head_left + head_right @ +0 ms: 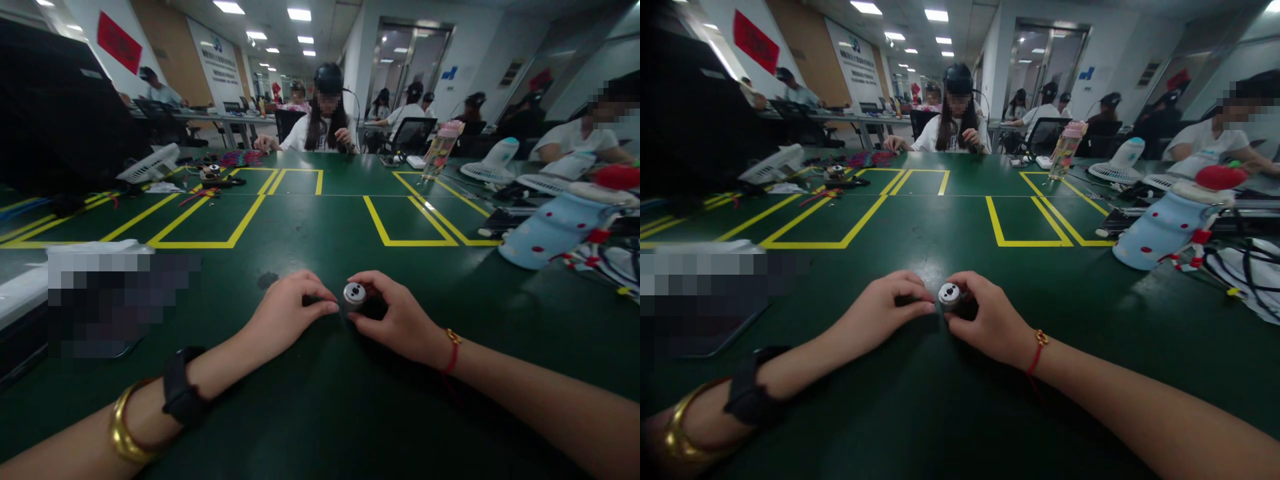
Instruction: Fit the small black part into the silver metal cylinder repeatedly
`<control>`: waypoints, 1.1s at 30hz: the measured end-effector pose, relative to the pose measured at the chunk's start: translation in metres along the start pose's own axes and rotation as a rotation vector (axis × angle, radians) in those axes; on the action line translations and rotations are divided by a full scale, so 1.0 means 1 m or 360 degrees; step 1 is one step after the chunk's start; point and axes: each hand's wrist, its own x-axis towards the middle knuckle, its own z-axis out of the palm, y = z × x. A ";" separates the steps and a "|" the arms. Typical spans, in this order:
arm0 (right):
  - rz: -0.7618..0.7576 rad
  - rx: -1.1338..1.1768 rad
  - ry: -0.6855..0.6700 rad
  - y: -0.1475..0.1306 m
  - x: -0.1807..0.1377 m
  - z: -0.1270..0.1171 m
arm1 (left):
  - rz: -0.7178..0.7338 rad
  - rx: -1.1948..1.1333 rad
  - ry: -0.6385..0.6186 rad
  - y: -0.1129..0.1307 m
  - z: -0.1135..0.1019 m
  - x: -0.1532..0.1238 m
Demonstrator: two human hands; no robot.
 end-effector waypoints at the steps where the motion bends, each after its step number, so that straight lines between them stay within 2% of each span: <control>1: -0.0003 0.0004 0.0013 0.000 0.000 0.000 | 0.0009 0.0037 -0.0041 -0.003 0.005 0.000; 6: -0.0037 -0.0047 -0.0022 -0.004 0.000 0.003 | 0.0054 0.0113 -0.0030 -0.006 0.018 0.001; 10: 0.0011 -0.0015 0.0028 -0.004 -0.001 -0.008 | 0.0023 0.0018 -0.0030 -0.006 0.006 -0.003; 12: 0.0123 -0.0031 0.0167 0.005 -0.005 -0.029 | -0.0086 -0.0001 0.0015 -0.012 -0.007 -0.009; 14: 0.0280 -0.0175 0.0382 0.023 -0.014 -0.060 | -0.0238 0.0015 0.0047 -0.020 -0.021 -0.017; 18: 0.0688 -0.0734 0.0799 0.073 -0.047 -0.131 | -0.0467 -0.0092 0.0036 -0.039 -0.035 -0.030; 21: 0.0952 -0.0996 0.0826 0.103 -0.072 -0.167 | -0.0492 -0.0146 0.0057 -0.044 -0.034 -0.030; 23: 0.1006 -0.1119 0.0802 0.109 -0.078 -0.174 | -0.0492 -0.0150 0.0052 -0.043 -0.031 -0.029; 24: 0.0964 -0.1233 0.0828 0.107 -0.078 -0.171 | -0.0492 -0.0141 0.0053 -0.041 -0.030 -0.028; 26: 0.0707 -0.1509 0.0957 0.094 -0.069 -0.154 | -0.0493 -0.0110 0.0068 -0.039 -0.029 -0.027; 27: 0.0522 -0.1599 0.0963 0.083 -0.061 -0.140 | -0.0492 -0.0094 0.0078 -0.038 -0.029 -0.027; 28: 0.0341 -0.1607 0.0878 0.069 -0.052 -0.123 | -0.0490 -0.0076 0.0087 -0.037 -0.029 -0.027; 29: 0.0173 -0.1542 0.0740 0.055 -0.041 -0.103 | -0.0487 -0.0055 0.0095 -0.037 -0.029 -0.028; 30: 0.0068 -0.1379 0.0455 0.040 -0.031 -0.082 | -0.0480 -0.0028 0.0102 -0.038 -0.029 -0.029; 31: 0.0010 -0.1186 0.0190 0.026 -0.021 -0.061 | -0.0467 0.0005 0.0110 -0.039 -0.029 -0.029; 33: -0.0076 -0.0898 -0.0115 0.004 -0.003 -0.023 | -0.0433 0.0070 0.0127 -0.040 -0.028 -0.031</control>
